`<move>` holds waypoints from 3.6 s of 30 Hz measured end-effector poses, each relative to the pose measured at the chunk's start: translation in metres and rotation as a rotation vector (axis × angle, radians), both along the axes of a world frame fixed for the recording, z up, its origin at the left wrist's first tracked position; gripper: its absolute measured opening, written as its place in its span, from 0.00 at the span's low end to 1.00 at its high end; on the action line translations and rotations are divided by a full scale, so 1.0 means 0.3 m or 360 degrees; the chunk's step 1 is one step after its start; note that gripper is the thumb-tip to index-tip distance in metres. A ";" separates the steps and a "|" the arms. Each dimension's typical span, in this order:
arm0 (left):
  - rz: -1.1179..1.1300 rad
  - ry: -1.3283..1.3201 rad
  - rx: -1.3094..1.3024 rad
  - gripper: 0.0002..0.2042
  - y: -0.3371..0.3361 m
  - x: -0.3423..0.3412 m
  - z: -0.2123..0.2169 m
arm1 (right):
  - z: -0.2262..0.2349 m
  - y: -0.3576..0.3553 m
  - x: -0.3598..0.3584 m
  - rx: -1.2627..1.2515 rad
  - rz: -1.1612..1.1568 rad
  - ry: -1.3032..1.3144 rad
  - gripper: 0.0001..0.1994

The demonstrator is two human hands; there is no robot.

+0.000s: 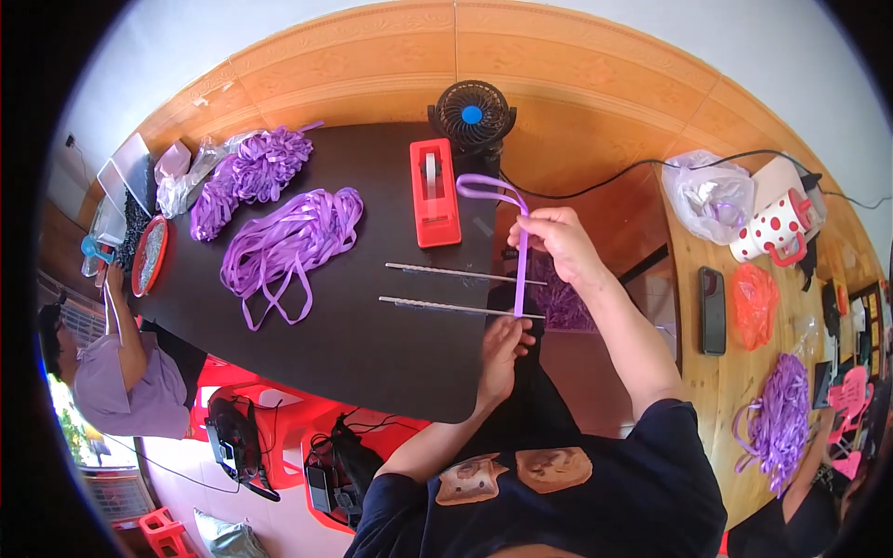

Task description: Making decorative flowers by wrapping purple ribbon around a pair of metal rods and securing it with tape.

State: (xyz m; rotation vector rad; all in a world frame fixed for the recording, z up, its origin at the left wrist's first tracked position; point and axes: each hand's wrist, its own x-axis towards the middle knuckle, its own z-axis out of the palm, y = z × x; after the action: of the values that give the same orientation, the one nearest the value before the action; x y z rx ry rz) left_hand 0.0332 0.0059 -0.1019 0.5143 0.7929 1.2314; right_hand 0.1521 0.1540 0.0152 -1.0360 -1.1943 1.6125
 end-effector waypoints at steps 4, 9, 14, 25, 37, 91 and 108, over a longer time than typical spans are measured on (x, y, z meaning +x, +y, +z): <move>0.0305 0.0177 0.0240 0.18 0.089 0.038 0.049 | -0.132 0.031 0.007 -0.0264 -0.0059 0.0028 0.08; 0.0455 0.0056 0.0354 0.21 0.142 0.077 0.053 | -0.218 0.001 0.000 -0.0437 -0.0112 0.0126 0.07; 0.0604 0.0262 0.0537 0.19 0.178 0.097 0.065 | -0.290 -0.070 0.014 -0.0424 -0.0203 0.0041 0.08; 0.0632 0.0727 0.0654 0.05 0.116 0.063 0.009 | -0.330 -0.313 0.019 -0.0697 -0.0171 0.0000 0.10; 0.0068 0.0310 0.0003 0.08 -0.128 -0.003 0.062 | -0.294 -0.556 0.078 0.0389 -0.0426 -0.0438 0.06; -0.0899 0.0212 0.0053 0.16 -0.321 -0.211 0.123 | -0.232 -0.655 -0.004 0.2570 -0.0353 -0.1582 0.11; -0.0040 0.0330 0.0071 0.17 -0.088 -0.006 0.027 | 0.087 -0.214 -0.005 0.1820 -0.0355 -0.0765 0.02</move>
State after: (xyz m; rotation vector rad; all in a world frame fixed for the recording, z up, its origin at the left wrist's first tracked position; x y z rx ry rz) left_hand 0.0313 -0.0206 -0.0938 0.6947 0.9325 1.1866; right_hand 0.1506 0.0899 0.0414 -0.7209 -1.8745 0.3064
